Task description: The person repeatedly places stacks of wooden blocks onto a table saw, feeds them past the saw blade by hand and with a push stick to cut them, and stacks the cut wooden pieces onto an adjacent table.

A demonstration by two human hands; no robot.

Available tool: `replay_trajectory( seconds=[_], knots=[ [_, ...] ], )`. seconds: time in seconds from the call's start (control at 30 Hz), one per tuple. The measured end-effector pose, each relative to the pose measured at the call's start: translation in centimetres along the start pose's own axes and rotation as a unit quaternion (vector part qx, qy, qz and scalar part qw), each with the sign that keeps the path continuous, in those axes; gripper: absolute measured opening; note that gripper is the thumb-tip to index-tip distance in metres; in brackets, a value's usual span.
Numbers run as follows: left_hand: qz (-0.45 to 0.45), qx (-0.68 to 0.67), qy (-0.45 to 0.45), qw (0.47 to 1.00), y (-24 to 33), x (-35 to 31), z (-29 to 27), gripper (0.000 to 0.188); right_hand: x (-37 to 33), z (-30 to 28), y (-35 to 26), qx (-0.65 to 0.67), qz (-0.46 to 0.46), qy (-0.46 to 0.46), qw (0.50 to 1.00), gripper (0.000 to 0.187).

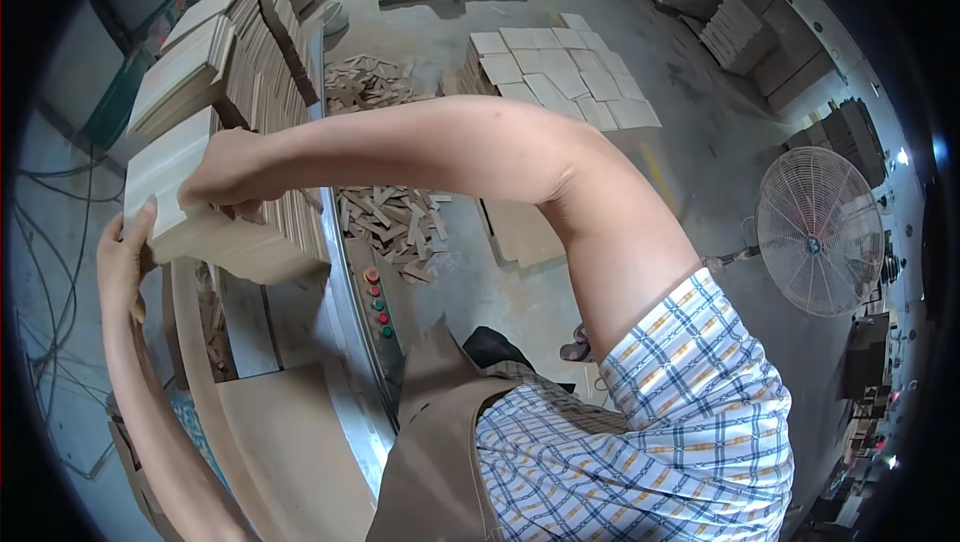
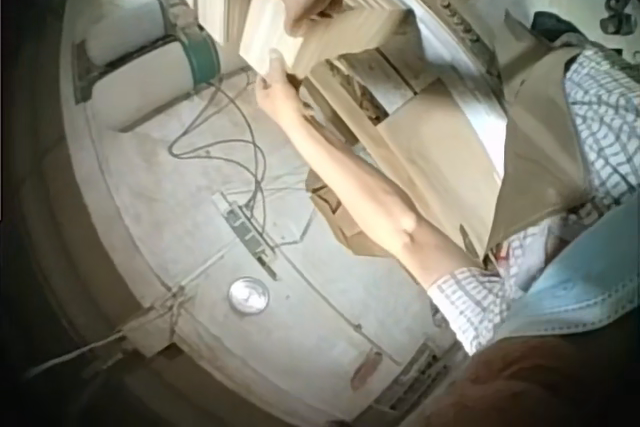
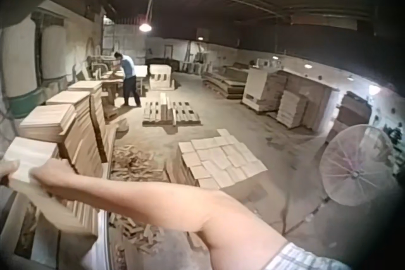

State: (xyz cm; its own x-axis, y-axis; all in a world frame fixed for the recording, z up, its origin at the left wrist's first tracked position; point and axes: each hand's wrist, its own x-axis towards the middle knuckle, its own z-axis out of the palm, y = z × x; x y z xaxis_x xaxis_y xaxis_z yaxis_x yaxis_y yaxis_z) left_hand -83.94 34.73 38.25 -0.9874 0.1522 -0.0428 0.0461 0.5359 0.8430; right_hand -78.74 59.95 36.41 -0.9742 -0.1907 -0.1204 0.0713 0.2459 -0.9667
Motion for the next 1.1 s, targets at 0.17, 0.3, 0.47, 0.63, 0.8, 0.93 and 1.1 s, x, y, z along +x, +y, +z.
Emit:
replay_trajectory(
  seconds=[0.17,0.3,0.47,0.63,0.8,0.93,1.1],
  knots=[
    [0.006,0.019,0.010,1.000,0.0,-1.1,-1.1,0.081,0.4,0.8,-0.9,-0.065,-0.009,0.000,0.998,0.035],
    [0.044,0.031,0.023,0.998,0.6,-1.4,-0.5,0.068,-0.8,-0.2,-1.4,-0.086,0.003,-0.011,0.996,0.046],
    [0.033,0.048,0.049,0.997,2.2,-2.6,0.4,0.063,0.4,-0.4,-0.8,-0.068,0.008,-0.041,0.997,0.053],
    [0.021,0.086,0.091,0.992,3.0,-4.4,0.2,0.063,-0.6,-0.1,-2.1,-0.124,0.007,-0.021,0.992,0.062],
    [0.026,0.088,0.063,0.994,2.2,-3.6,-0.1,0.093,-1.1,0.0,-2.2,-0.127,0.005,-0.012,0.992,0.063],
    [0.039,0.028,0.100,0.994,1.0,-3.5,0.2,0.070,-1.1,0.1,-1.7,-0.120,0.006,0.003,0.993,0.062],
    [-0.072,-0.155,-0.006,0.985,1.0,-5.5,-1.2,0.073,-3.3,0.5,-2.7,-0.082,-0.032,-0.011,0.996,0.065]
  ],
)
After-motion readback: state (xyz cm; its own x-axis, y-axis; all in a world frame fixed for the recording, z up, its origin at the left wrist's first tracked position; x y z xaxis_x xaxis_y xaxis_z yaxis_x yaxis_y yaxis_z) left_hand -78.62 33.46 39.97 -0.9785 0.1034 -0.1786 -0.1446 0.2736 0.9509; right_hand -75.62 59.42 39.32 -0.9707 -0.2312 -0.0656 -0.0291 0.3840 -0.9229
